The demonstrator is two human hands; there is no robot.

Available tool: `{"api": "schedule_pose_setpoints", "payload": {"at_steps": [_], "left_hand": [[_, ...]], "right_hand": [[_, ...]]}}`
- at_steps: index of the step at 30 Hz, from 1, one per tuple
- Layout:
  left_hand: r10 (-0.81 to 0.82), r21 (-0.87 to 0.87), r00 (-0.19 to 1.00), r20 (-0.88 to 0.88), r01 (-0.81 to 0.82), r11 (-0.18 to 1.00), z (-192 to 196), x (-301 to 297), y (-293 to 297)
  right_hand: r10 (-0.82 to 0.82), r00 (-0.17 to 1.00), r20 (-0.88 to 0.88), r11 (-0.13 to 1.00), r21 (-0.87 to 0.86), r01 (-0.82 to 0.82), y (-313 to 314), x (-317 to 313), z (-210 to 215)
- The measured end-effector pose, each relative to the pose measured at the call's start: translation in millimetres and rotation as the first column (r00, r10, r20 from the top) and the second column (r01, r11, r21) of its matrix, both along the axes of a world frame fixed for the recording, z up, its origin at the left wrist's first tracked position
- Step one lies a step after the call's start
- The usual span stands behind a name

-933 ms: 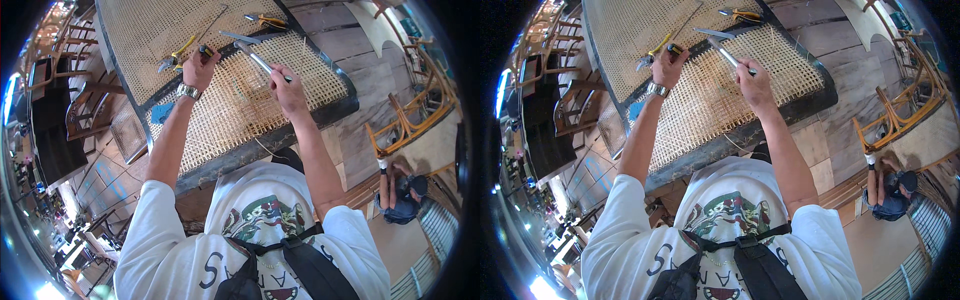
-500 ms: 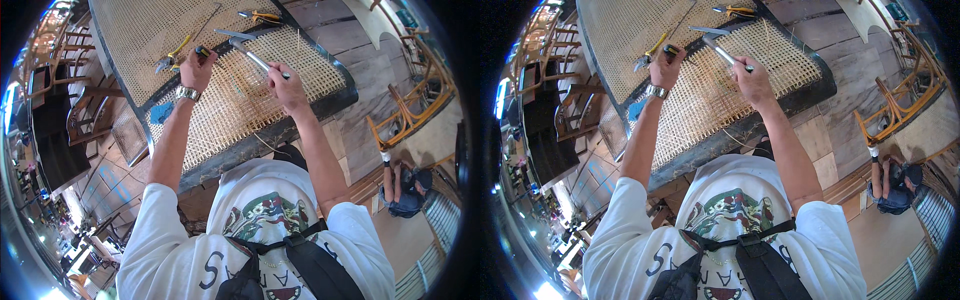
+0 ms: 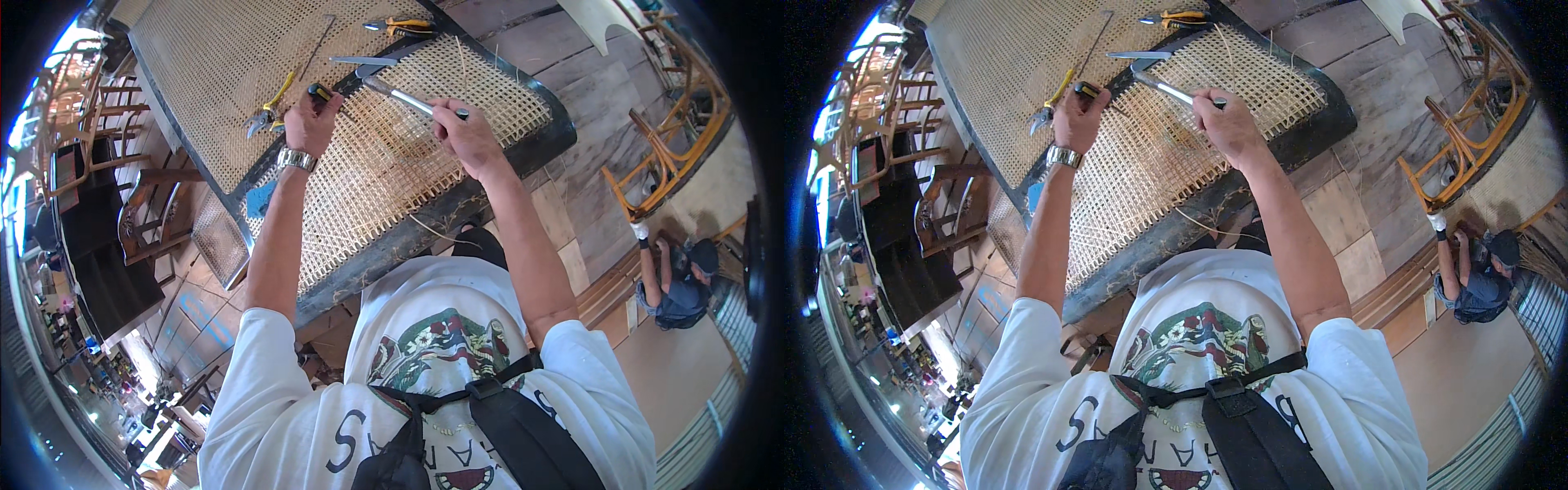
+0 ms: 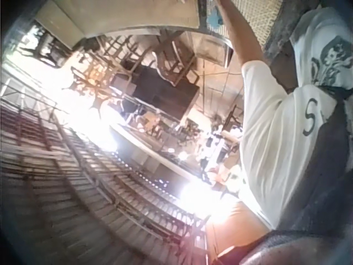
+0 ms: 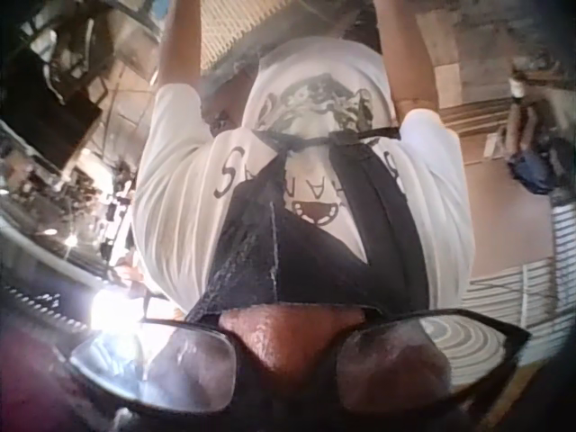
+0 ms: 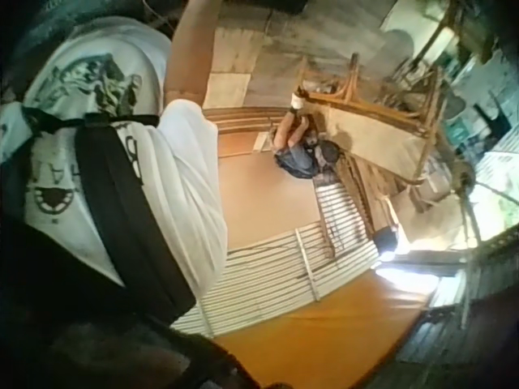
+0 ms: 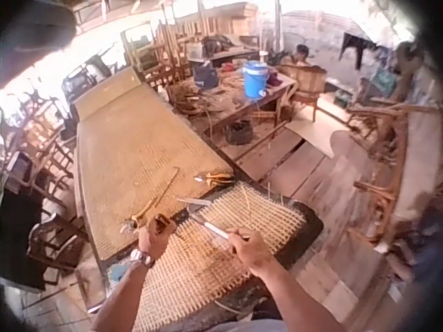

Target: Repairing and weaving the cane mesh onto a furniture frame using specialized tools.

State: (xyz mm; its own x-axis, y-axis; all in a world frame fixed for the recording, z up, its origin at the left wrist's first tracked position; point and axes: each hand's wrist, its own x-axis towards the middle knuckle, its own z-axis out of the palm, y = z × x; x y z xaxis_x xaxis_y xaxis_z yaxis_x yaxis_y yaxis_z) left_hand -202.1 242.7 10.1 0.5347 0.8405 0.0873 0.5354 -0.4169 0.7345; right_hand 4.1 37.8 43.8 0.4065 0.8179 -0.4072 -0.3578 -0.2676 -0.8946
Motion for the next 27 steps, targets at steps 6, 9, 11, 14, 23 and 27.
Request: {"api": "schedule_pose_setpoints", "payload": {"at_steps": [6,9,11,14,23,27], "left_hand": [[-0.044,-0.015,0.994,-0.103,0.042,0.999,10,7,0],[-0.030,-0.042,0.961,0.275,0.043,0.998,4,-5,3],[-0.038,-0.020,0.973,0.227,0.044,0.999,0,-7,6],[-0.035,-0.013,0.987,0.154,0.037,0.999,0,-3,2],[-0.048,0.035,0.992,0.116,0.044,0.998,-3,-2,16],[-0.067,0.036,0.994,0.083,0.064,0.997,-21,-6,34]], "right_hand": [[0.261,0.962,0.082,0.965,-0.055,-0.257,1,-1,-10],[0.143,0.989,0.034,0.989,-0.040,-0.141,-9,4,-3],[0.012,1.000,-0.003,0.999,-0.035,-0.012,-11,7,6],[0.004,0.999,-0.039,0.999,-0.044,-0.006,-13,6,11],[-0.048,0.998,0.036,0.999,-0.004,0.049,-10,-7,8],[-0.037,0.999,0.034,0.999,-0.029,0.038,-15,-9,11]]}}
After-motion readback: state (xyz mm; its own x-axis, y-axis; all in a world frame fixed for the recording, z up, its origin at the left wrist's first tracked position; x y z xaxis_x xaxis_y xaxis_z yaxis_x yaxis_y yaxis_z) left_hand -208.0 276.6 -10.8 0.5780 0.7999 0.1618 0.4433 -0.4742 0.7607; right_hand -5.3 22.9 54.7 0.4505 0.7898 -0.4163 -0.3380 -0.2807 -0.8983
